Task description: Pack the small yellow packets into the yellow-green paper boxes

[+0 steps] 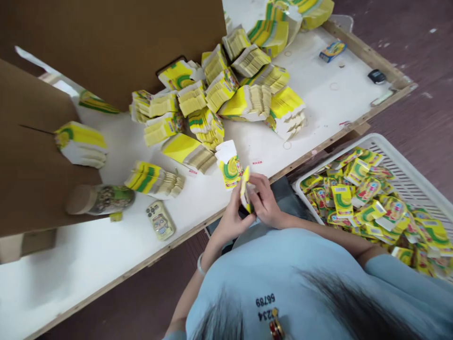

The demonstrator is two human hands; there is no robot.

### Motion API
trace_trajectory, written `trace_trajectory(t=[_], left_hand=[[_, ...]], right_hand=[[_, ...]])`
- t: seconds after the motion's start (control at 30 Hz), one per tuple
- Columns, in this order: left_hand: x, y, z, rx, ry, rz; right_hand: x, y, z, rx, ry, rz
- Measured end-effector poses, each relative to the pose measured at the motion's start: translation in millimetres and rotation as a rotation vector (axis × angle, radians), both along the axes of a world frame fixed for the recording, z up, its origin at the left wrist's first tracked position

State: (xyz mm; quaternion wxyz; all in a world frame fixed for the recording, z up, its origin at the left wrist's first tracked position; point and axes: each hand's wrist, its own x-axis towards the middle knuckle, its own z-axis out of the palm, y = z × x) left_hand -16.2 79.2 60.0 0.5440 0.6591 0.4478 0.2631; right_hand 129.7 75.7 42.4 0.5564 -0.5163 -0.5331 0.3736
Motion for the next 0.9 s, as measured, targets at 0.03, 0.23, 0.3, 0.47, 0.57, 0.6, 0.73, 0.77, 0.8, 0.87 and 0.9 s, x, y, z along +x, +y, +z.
trace_trajectory(t=[0.03,0.23,0.3,0.47,0.57,0.6,0.73,0.77,0.8,0.87,0.9], left_hand=[[0,2,1.3,0.033,0.019,-0.005],[-1,6,7.7,0.028,0.135,-0.003],[-1,2,6.6,0.014,0.153,0.019],[-1,-9,-1.9,-0.037,0.161,0.114],[1,-16,-7.5,-0.119,0.058,0.189],[2,-18,-8.8,-0.168,-0.012,0.21],[8,-34,-12.2,-0.304,-0.293,0.318],[8,-38,-12.9,-0.301,-0.32,0.335],[8,-41,-13.7,-0.285,-0.33,0.339],[5,-46,-15.4,-0.255,-0.317,0.29],[3,-47,-16.0,-0.246,-0.306,0.25]], right_hand=[[2,1,0.6,-0.009,0.002,-0.01],[3,6,-3.4,-0.189,0.177,0.007],[3,4,-4.4,-0.208,0.185,-0.027],[2,1,-2.2,-0.273,0.225,-0.072],[0,-1,-1.5,-0.283,0.276,-0.096],[0,-2,-1.9,-0.282,0.304,-0.102],[3,-14,-6.2,-0.27,0.372,-0.061],[5,-17,-7.2,-0.257,0.349,-0.028],[8,-20,-7.8,-0.241,0.32,0.01],[14,-22,-7.7,-0.225,0.283,0.093],[18,-22,-7.1,-0.231,0.279,0.13]])
